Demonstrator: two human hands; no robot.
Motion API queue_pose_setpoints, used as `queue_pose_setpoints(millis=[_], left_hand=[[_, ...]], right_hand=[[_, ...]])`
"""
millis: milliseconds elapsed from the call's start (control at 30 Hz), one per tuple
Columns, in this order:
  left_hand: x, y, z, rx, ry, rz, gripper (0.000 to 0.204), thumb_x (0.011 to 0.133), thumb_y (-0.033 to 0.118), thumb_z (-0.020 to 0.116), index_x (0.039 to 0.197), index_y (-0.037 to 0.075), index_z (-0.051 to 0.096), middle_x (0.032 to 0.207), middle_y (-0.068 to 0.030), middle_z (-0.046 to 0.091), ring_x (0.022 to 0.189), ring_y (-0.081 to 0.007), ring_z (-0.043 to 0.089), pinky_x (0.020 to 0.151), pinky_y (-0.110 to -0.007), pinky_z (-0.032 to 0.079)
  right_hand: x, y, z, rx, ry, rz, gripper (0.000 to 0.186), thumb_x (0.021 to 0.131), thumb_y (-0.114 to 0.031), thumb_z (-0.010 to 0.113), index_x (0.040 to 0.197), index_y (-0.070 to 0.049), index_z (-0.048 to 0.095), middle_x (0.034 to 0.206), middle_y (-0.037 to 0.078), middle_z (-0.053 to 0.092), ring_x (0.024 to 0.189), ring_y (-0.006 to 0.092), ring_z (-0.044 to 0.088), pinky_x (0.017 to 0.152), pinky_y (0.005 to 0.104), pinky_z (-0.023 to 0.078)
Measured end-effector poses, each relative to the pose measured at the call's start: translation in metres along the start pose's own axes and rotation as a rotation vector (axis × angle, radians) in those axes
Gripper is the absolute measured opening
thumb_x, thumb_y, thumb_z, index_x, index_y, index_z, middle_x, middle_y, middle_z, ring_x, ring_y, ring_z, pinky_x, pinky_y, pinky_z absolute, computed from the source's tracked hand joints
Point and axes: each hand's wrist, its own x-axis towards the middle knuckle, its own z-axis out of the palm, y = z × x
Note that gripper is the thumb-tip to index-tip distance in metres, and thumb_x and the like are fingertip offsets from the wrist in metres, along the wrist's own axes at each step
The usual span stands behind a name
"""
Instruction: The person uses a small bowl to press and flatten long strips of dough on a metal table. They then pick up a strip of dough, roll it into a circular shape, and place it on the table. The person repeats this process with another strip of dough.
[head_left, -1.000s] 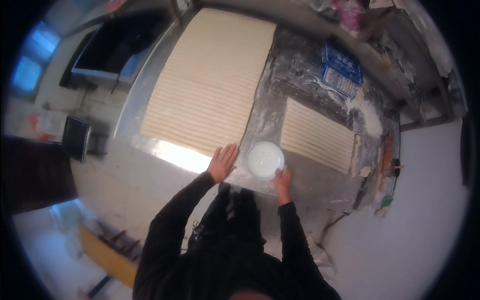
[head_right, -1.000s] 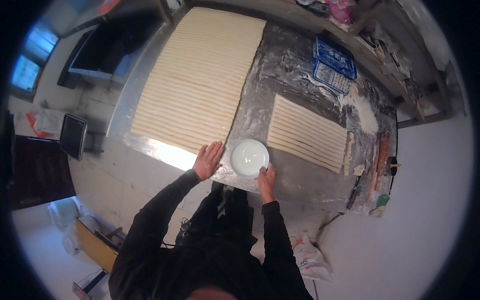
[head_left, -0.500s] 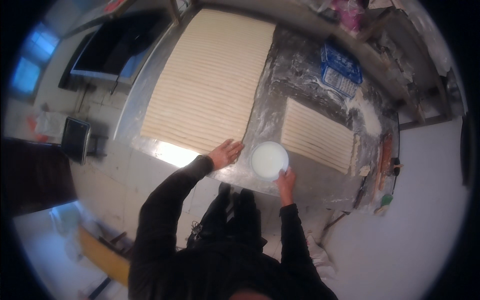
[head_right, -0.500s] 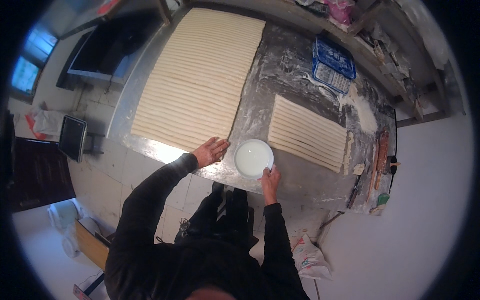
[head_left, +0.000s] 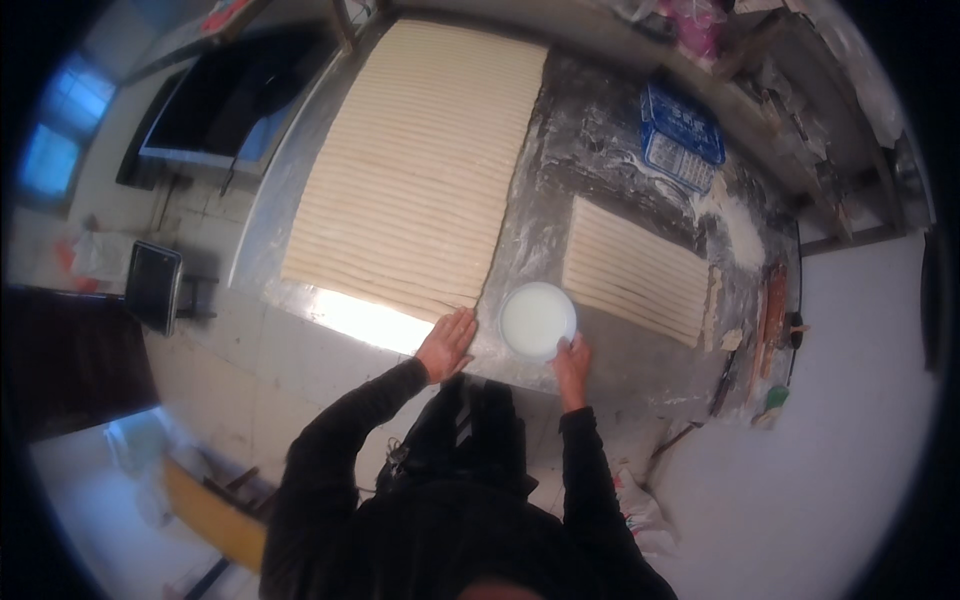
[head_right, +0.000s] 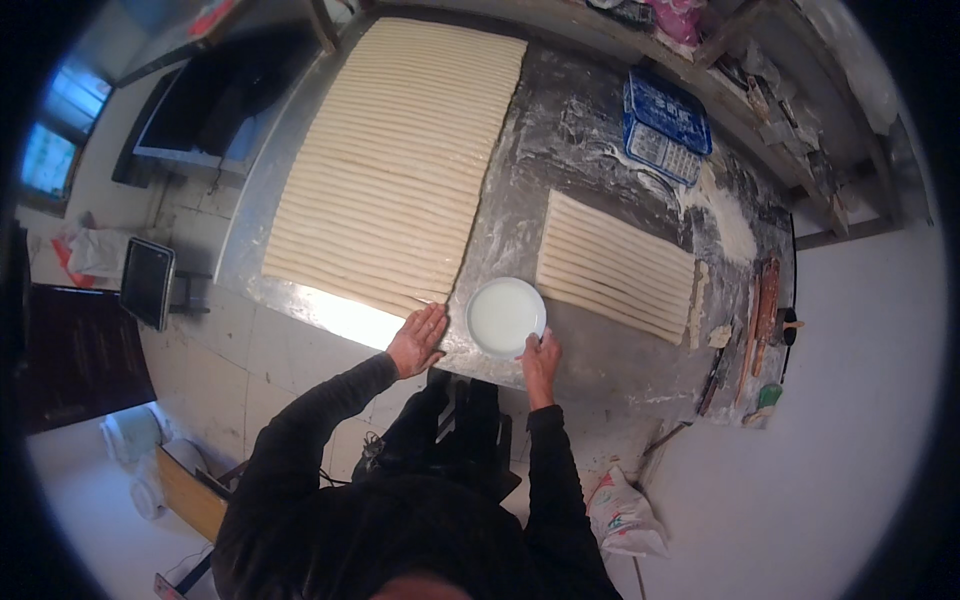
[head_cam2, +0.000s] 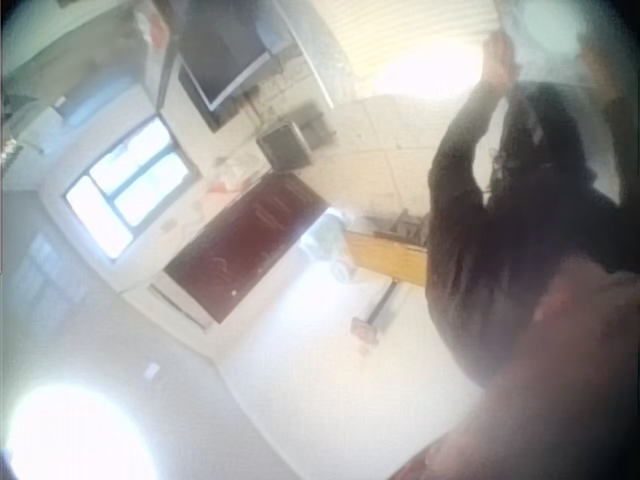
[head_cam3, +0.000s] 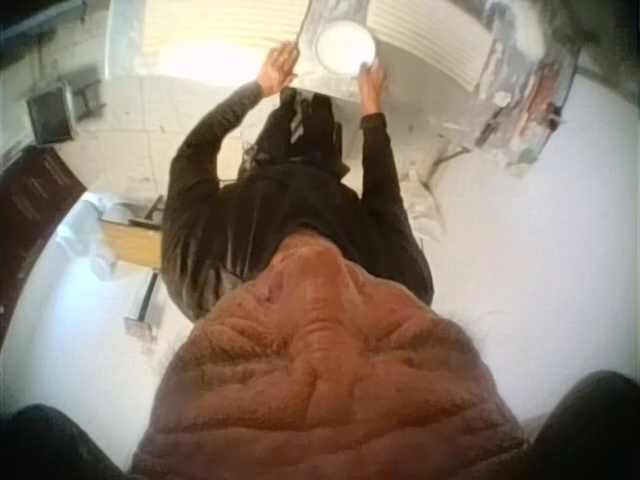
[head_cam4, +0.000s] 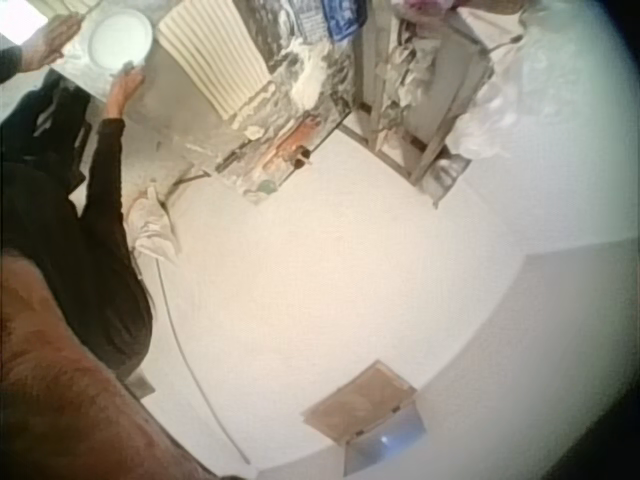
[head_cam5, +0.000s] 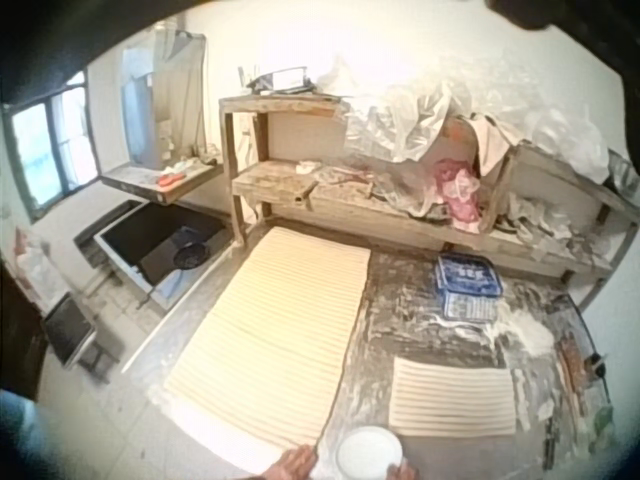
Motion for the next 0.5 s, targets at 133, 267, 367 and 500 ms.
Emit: queue_pose_setpoints(millis=[133,267,367,500], left_hand=[[0.011,-0.005,-0.012,0.043,-0.02,0.035,0.081,0.087,0.038,0.068,0.148,-0.006,0.037,0.16,-0.0236,0.029,0.151,-0.0376,0.024,0.119,-0.053,0.023],[0.042,-0.018,-0.01,0.115,-0.051,0.071,0.069,0.091,0.033,0.064,0.147,-0.003,0.042,0.159,-0.0192,0.034,0.151,-0.0334,0.025,0.119,-0.053,0.025],[0.024,-0.028,-0.007,0.146,-0.017,0.16,0.062,0.091,0.028,0.063,0.144,0.0,0.047,0.156,-0.0178,0.04,0.147,-0.0319,0.032,0.116,-0.053,0.029],[0.006,-0.044,-0.014,0.185,-0.002,0.244,0.068,0.092,0.034,0.062,0.148,0.001,0.042,0.159,-0.0164,0.035,0.147,-0.0319,0.033,0.118,-0.052,0.028]], right_hand=[[0.004,-0.005,0.002,-0.015,-0.003,0.011,0.024,0.091,-0.004,0.053,0.108,0.011,0.059,0.084,0.019,0.065,0.057,0.024,0.067,0.046,0.034,0.057],[0.005,-0.002,0.004,-0.016,-0.004,-0.015,0.024,0.093,-0.006,0.054,0.11,0.008,0.06,0.083,0.016,0.067,0.06,0.0204,0.067,0.047,0.0319,0.056],[0.002,-0.011,0.004,-0.019,-0.004,-0.001,0.023,0.091,-0.002,0.052,0.109,0.011,0.06,0.083,0.018,0.067,0.059,0.0226,0.067,0.047,0.0338,0.057],[0.0,-0.016,0.006,0.039,0.025,-0.023,0.022,0.091,0.0,0.051,0.105,0.013,0.06,0.082,0.02,0.067,0.058,0.0234,0.067,0.047,0.0343,0.057]])
